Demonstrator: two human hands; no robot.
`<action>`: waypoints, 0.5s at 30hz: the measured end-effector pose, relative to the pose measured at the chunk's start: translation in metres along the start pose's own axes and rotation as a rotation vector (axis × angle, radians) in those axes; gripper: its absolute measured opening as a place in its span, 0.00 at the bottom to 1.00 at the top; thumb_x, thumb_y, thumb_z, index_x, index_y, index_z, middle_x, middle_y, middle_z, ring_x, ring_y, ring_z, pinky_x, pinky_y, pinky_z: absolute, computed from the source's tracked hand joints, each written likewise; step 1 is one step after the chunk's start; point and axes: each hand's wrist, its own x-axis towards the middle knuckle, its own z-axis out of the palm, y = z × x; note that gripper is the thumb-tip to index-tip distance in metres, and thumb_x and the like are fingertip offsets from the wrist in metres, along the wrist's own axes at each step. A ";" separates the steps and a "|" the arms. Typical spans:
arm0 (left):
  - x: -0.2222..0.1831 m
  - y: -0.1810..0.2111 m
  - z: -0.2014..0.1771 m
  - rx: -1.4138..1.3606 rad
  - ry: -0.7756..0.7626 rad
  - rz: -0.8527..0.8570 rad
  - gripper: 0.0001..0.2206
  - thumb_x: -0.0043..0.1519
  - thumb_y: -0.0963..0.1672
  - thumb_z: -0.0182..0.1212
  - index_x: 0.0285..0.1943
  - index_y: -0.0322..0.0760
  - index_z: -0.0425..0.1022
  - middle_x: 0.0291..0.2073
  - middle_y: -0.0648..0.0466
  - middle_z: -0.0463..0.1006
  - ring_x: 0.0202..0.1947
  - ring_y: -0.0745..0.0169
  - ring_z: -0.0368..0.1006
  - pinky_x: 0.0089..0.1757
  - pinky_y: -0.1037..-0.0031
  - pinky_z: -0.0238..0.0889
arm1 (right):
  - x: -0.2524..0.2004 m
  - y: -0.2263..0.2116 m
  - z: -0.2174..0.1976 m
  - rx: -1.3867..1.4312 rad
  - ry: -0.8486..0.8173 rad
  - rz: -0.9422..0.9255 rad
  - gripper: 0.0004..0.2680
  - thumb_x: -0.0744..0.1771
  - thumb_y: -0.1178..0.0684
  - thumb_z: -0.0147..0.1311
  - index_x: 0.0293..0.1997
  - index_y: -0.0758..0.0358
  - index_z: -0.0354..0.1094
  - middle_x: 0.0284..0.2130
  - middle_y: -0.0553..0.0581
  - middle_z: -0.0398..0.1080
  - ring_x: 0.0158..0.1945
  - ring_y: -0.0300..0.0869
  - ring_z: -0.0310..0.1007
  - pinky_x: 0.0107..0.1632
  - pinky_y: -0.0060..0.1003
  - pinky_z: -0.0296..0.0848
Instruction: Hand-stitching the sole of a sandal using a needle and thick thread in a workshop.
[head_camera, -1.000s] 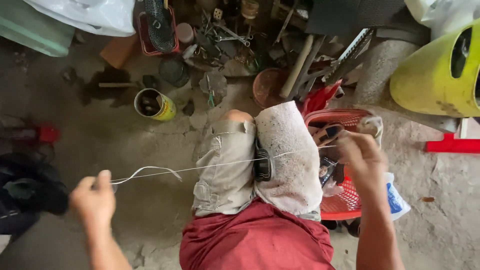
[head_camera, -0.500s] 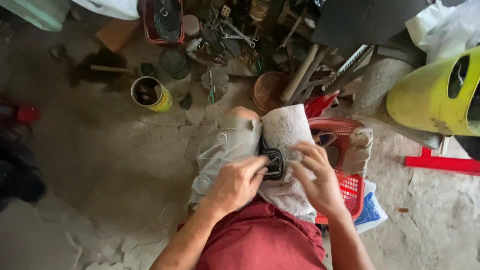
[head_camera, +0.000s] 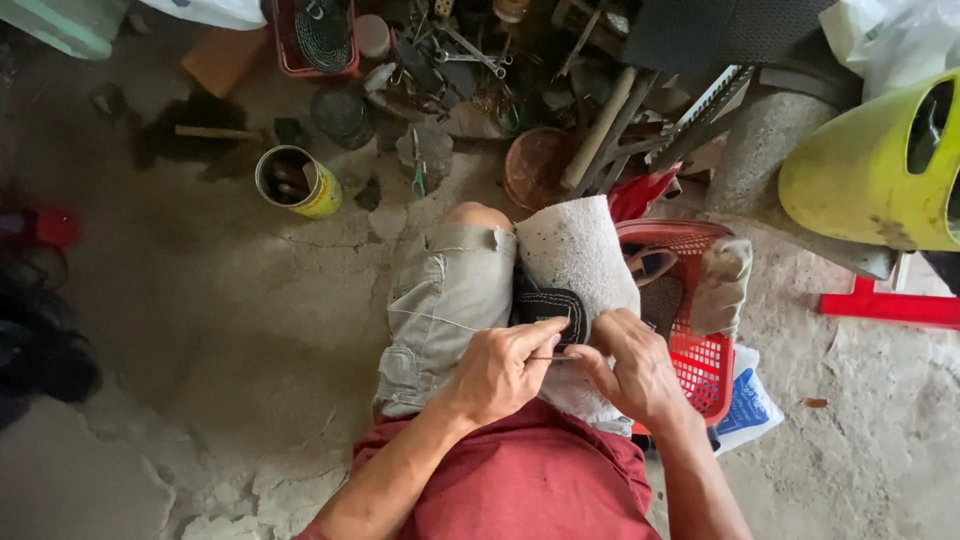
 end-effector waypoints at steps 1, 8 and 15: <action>0.000 -0.002 0.004 -0.024 0.003 0.006 0.14 0.66 0.41 0.54 0.56 0.47 0.81 0.38 0.51 0.86 0.40 0.49 0.83 0.37 0.67 0.77 | -0.004 0.005 0.005 0.011 0.029 -0.019 0.16 0.69 0.38 0.50 0.26 0.56 0.62 0.19 0.52 0.59 0.25 0.51 0.66 0.29 0.42 0.69; 0.008 0.000 0.010 -0.013 0.010 0.031 0.12 0.66 0.40 0.56 0.54 0.42 0.82 0.33 0.47 0.85 0.36 0.46 0.83 0.36 0.67 0.76 | -0.012 -0.006 0.015 0.014 0.153 0.058 0.16 0.70 0.41 0.50 0.24 0.56 0.60 0.19 0.52 0.60 0.25 0.49 0.68 0.28 0.40 0.69; 0.018 0.043 -0.013 0.035 0.005 0.029 0.13 0.65 0.40 0.59 0.56 0.39 0.81 0.36 0.43 0.83 0.39 0.42 0.82 0.38 0.60 0.76 | -0.018 -0.018 0.004 0.141 0.253 0.201 0.11 0.68 0.47 0.56 0.28 0.59 0.63 0.20 0.59 0.62 0.26 0.55 0.69 0.29 0.44 0.69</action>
